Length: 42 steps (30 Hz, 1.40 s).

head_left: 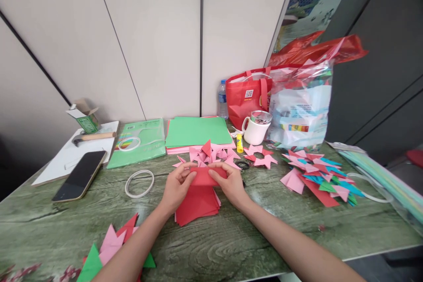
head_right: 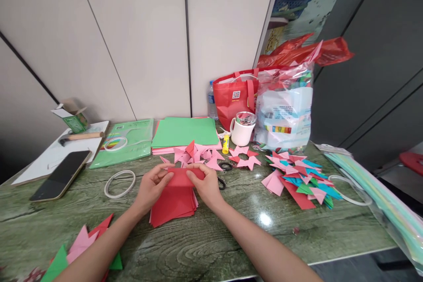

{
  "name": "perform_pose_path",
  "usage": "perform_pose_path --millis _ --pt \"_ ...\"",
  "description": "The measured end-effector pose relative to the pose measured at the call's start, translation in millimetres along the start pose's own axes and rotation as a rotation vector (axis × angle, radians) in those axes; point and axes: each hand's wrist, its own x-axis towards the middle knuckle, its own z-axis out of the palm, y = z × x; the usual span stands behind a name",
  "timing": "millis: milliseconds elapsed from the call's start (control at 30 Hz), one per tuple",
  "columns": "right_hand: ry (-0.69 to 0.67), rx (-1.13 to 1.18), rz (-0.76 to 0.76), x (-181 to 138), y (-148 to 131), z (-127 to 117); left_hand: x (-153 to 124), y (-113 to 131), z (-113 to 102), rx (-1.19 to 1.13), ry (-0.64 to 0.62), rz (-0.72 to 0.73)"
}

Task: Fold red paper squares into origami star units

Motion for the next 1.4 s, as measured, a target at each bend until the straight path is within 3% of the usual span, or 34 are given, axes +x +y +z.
perform_pose_path --millis 300,533,1000,1400 --pt "-0.010 -0.029 -0.026 0.8 0.3 0.1 1.2 -1.5 -0.6 0.089 0.028 0.081" --pt "0.057 -0.016 -0.093 0.7 -1.4 0.8 1.5 -3.4 -1.6 0.197 0.072 0.142" --pt "0.050 0.125 0.018 2.2 -7.7 -0.4 0.5 -1.7 -1.3 0.232 0.129 0.216" --pt "0.024 0.219 0.083 3.9 -5.2 -1.7 -0.5 -2.2 -1.6 0.196 0.161 0.179"
